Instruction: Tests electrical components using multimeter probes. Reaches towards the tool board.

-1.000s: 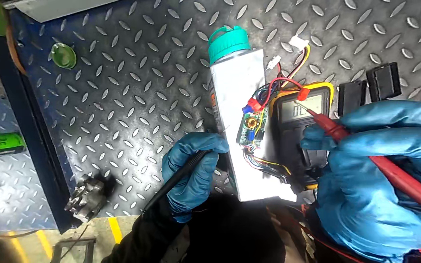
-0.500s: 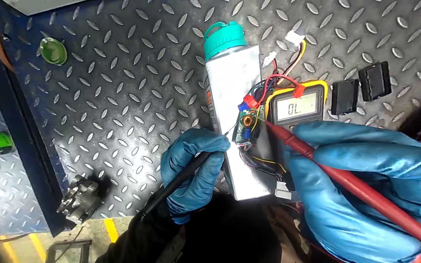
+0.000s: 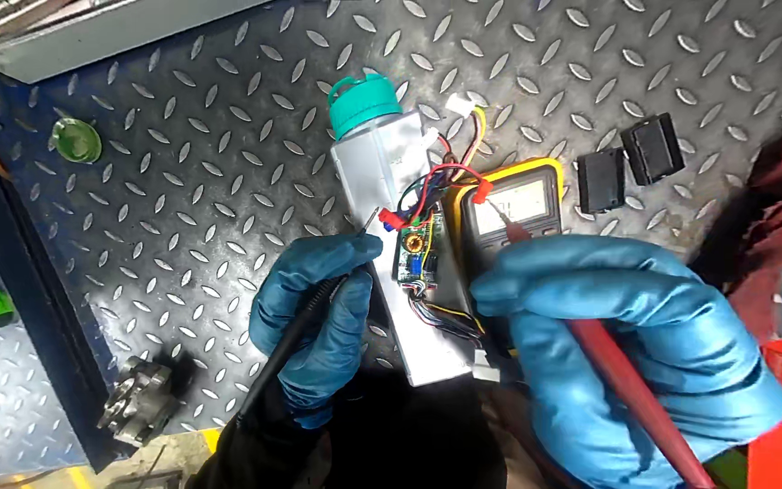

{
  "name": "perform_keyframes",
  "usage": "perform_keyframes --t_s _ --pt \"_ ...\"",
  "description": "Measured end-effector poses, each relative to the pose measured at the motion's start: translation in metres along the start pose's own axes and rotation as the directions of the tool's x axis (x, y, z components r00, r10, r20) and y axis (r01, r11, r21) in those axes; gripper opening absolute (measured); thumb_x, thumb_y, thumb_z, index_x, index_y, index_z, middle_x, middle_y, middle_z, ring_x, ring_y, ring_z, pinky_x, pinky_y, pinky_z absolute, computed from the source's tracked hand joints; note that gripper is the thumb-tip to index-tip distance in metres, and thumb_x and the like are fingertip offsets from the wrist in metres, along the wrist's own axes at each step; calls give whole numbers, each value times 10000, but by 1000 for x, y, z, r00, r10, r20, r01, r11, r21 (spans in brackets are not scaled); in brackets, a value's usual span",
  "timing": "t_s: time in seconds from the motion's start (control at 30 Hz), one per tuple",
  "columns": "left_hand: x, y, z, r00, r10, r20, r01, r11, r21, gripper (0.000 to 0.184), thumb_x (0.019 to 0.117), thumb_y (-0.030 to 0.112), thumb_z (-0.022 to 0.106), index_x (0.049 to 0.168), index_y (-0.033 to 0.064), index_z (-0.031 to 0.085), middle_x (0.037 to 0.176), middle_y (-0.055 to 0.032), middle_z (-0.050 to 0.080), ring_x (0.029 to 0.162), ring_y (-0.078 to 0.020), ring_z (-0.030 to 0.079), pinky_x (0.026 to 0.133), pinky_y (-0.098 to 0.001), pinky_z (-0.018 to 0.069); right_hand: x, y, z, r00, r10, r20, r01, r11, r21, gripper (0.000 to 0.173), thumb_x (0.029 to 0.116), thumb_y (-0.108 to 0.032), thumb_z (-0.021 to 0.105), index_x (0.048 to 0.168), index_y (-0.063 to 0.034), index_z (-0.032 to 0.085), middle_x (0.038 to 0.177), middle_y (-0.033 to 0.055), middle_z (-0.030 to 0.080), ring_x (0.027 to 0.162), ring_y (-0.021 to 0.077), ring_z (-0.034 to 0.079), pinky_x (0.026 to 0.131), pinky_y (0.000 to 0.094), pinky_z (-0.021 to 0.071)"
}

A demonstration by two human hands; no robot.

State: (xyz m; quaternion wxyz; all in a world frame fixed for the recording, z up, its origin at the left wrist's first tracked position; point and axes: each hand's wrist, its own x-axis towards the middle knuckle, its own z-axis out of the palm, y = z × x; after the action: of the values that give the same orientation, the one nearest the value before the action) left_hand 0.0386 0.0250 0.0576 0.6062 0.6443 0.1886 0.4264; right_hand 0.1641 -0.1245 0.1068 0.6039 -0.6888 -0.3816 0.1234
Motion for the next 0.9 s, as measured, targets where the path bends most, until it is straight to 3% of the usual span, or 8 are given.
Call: perform_keyframes --t_s 0.07,0.17,0.27,0.47,0.6,0.77,0.9 --pt "1 4 0 1000 4 7 -4 999 51 162 1023 190 620 1158 128 683 1084 48 717 949 -49 682 815 -186 570 4 6 1 997 17 -78 -5 989 151 73 959 -52 635 988 -74 698 1084 80 726 968 228 732 805 347 656" --pt "-6 3 -2 999 30 33 -31 998 48 170 1037 222 587 1163 160 683 1092 51 719 992 -87 689 858 -238 581 8 14 0 987 53 -150 -11 963 270 76 996 -63 618 1049 -85 668 1116 88 740 924 225 751 753 322 661" --pt "-16 3 -1 999 34 32 -35 999 38 149 1037 249 590 1117 177 692 1031 66 718 967 -79 681 854 -244 571 7 18 -1 982 46 -182 6 962 273 129 1018 -99 610 1144 -111 636 1187 70 741 1041 221 741 846 320 642" --pt "-19 3 4 999 22 27 -24 997 69 152 1039 235 581 1123 163 685 1030 60 712 967 -78 680 853 -234 571 6 21 -4 994 76 -73 -49 949 312 119 982 -81 658 1098 -95 635 1160 96 738 1085 266 726 909 364 637" --pt "-16 5 1 992 -40 119 30 996 89 194 1032 262 567 1143 140 669 1064 39 693 1025 -90 660 893 -249 556 6 20 -5 996 75 -58 -55 955 291 151 937 -30 684 1063 -104 648 1132 79 733 1056 262 726 882 379 645" --pt "-13 4 -1 989 -23 148 0 989 150 199 1034 229 552 1131 104 673 1043 3 694 1015 -100 662 888 -252 559 4 18 -1 993 -58 -107 76 982 171 170 929 -26 710 1070 -104 657 1082 63 752 1052 283 738 910 435 655" --pt "-13 4 -4 986 -10 169 -14 990 143 175 1024 199 552 1097 78 656 1032 -22 699 1028 -117 662 897 -260 555 -3 8 -4 997 -81 -11 82 992 97 133 916 -51 707 1006 -130 648 1062 38 753 1075 272 730 919 424 655"
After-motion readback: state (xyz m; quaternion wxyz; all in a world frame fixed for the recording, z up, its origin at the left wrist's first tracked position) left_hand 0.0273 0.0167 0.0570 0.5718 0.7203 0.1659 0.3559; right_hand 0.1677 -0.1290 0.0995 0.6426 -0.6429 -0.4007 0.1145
